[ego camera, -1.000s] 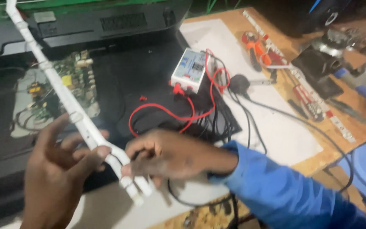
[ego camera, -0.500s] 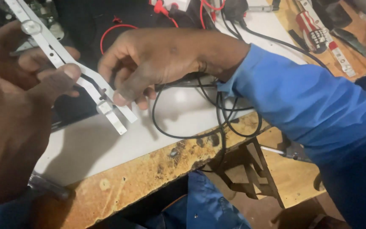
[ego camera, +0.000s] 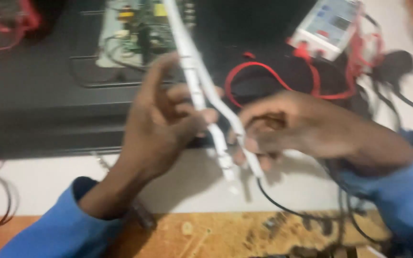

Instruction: Inspecting and testing LED backlight strips from a disassembled television using a multimeter and an LED tester.

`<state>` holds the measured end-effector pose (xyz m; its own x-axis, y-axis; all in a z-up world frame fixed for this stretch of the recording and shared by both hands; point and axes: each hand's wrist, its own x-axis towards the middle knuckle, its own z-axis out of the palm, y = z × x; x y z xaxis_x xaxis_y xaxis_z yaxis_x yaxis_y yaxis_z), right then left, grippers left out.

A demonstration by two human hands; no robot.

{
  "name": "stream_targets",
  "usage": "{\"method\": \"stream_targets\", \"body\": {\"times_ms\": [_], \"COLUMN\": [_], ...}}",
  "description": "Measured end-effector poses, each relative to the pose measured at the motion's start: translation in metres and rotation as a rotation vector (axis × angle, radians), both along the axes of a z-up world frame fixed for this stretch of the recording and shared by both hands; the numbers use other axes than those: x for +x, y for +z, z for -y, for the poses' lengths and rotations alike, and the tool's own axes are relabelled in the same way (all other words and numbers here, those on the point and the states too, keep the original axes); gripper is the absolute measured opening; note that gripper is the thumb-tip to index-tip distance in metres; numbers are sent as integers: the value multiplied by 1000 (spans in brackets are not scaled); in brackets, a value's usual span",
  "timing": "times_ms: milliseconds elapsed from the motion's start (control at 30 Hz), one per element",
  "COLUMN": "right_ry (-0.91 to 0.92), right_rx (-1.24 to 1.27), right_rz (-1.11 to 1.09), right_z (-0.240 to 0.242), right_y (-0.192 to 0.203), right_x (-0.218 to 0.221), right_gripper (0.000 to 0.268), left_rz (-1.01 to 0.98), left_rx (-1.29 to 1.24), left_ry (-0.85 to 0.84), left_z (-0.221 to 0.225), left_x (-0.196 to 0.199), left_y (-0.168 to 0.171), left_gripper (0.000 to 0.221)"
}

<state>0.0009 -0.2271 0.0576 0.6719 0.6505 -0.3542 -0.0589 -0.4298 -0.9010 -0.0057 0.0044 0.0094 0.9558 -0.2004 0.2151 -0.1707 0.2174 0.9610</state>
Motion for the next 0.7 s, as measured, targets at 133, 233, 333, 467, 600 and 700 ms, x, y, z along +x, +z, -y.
{"method": "stream_targets", "body": {"times_ms": [133, 233, 333, 467, 600, 700], "right_ry": [-104, -179, -229, -241, -226, -254], "right_rx": [46, 93, 185, 274, 350, 405], "right_rz": [-2, -29, -81, -154, -223, -194], "right_z": [-1, 2, 4, 7, 11, 10], "right_y": [-5, -10, -19, -30, -38, -38], "right_x": [-5, -10, -14, -12, -11, -14], "right_gripper": [33, 34, 40, 49, 38, 37], "left_rz": [-22, -49, -70, -110, -99, -119], "left_rx": [37, 38, -12, -107, -157, -173], "left_ry": [-37, -47, -61, -67, -70, -68], "left_z": [-5, -6, -8, -10, -12, -13], "left_x": [-7, -7, -7, -5, -5, -6], "left_y": [14, 18, 16, 17, 16, 18], "left_gripper": [86, 87, 87, 86, 86, 90]}}
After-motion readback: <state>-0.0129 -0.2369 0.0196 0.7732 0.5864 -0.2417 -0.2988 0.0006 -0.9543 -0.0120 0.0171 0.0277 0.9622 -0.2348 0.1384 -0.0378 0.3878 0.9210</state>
